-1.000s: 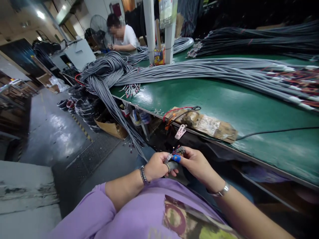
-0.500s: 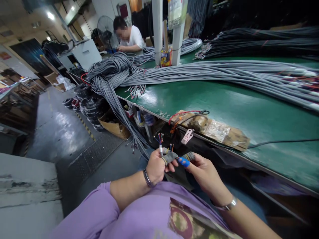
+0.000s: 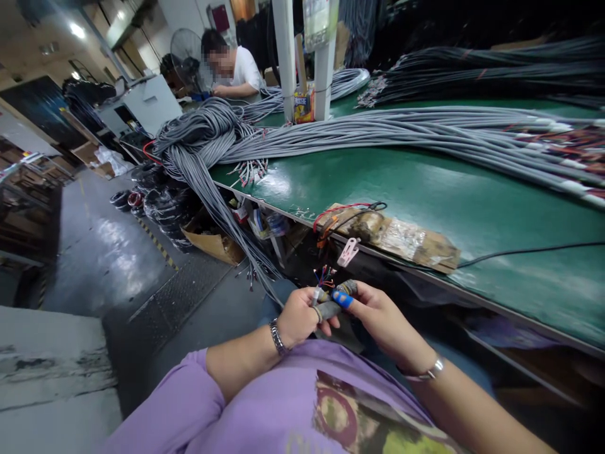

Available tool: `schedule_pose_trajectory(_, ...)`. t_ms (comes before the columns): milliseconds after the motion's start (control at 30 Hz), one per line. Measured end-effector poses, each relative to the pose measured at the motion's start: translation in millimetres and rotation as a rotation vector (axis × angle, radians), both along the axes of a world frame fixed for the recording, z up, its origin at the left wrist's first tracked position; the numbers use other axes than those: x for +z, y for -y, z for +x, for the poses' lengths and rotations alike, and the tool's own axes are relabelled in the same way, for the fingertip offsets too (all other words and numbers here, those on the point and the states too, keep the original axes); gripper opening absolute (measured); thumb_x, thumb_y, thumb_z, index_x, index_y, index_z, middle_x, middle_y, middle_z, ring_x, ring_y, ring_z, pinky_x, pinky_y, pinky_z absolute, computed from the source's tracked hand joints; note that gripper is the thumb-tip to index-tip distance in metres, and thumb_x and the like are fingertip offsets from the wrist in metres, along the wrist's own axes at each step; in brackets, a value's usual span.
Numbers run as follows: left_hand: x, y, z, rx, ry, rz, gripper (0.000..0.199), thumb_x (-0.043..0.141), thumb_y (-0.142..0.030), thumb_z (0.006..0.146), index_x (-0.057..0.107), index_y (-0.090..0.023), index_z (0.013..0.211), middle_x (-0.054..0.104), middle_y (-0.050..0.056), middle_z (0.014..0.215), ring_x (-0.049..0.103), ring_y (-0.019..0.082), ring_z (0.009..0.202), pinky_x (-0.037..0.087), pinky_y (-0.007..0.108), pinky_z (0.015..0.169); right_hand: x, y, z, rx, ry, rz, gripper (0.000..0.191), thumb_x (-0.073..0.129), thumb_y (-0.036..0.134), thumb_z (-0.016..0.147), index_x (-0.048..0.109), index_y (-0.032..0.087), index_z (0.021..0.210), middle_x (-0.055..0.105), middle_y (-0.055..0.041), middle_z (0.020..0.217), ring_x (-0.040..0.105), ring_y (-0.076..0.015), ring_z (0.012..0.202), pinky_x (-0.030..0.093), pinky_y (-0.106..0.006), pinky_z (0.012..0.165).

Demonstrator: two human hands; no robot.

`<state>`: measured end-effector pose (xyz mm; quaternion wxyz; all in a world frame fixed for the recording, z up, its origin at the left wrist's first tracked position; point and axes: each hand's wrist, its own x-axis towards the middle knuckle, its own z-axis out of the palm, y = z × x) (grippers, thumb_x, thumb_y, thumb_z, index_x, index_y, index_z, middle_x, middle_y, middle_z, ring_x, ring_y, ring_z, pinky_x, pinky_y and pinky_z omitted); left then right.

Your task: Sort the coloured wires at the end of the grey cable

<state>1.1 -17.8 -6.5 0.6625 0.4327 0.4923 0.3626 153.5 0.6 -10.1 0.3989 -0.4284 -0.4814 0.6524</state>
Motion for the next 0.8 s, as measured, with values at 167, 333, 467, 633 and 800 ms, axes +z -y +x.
schedule_pose_trajectory(167,-1.7,0.0,1.0,0.075,0.073,-0.002,0.043,0.069,-0.054,0.066,0.056,-0.013,0.063,0.063,0.004,0.059,0.052,0.007,0.04,0.024,0.018,0.035,-7.9,2.6,0.0,-0.087,-0.141,-0.154,0.036,0.081,0.048,0.061,0.065,0.017,0.071,0.062,-0.0014,0.067,0.052,-0.0136,0.06,0.042,-0.028,0.06)
schedule_pose_trajectory(333,-4.0,-0.2,3.3,0.184,0.101,-0.003,0.039,0.07,-0.05,0.066,0.054,-0.014,0.065,0.061,0.001,0.057,0.051,0.007,0.038,0.023,0.018,0.034,-7.9,4.5,0.5,-0.141,-0.067,-0.064,0.029,0.079,0.043,0.065,0.065,0.017,0.069,0.057,0.0009,0.062,0.045,-0.0111,0.057,0.037,-0.026,0.057)
schedule_pose_trajectory(467,-2.4,1.2,1.0,0.051,0.011,0.016,0.041,0.069,-0.051,0.068,0.054,-0.014,0.061,0.058,0.0,0.053,0.047,0.006,0.037,0.022,0.019,0.035,-6.8,4.1,1.9,-0.121,-0.05,-0.063,0.031,0.077,0.045,0.067,0.065,0.017,0.07,0.059,0.0002,0.065,0.048,-0.012,0.06,0.038,-0.026,0.059)
schedule_pose_trajectory(633,-3.4,2.8,-1.4,-0.092,-0.024,0.028,0.049,0.066,-0.059,0.069,0.054,-0.014,0.056,0.054,-0.001,0.048,0.043,0.005,0.035,0.025,0.02,0.038,-5.9,1.6,6.9,0.053,-0.021,-0.103,0.04,0.076,0.051,0.066,0.067,0.017,0.085,0.063,-0.0014,0.071,0.048,-0.0121,0.059,0.036,-0.026,0.055)
schedule_pose_trajectory(800,-9.9,3.4,0.2,-0.023,-0.001,0.023,0.047,0.067,-0.058,0.07,0.054,-0.014,0.06,0.058,0.001,0.053,0.046,0.006,0.037,0.024,0.019,0.037,-5.6,0.4,7.7,0.022,-0.013,-0.065,0.037,0.077,0.051,0.065,0.066,0.017,0.077,0.062,-0.0011,0.068,0.05,-0.0126,0.06,0.039,-0.026,0.058)
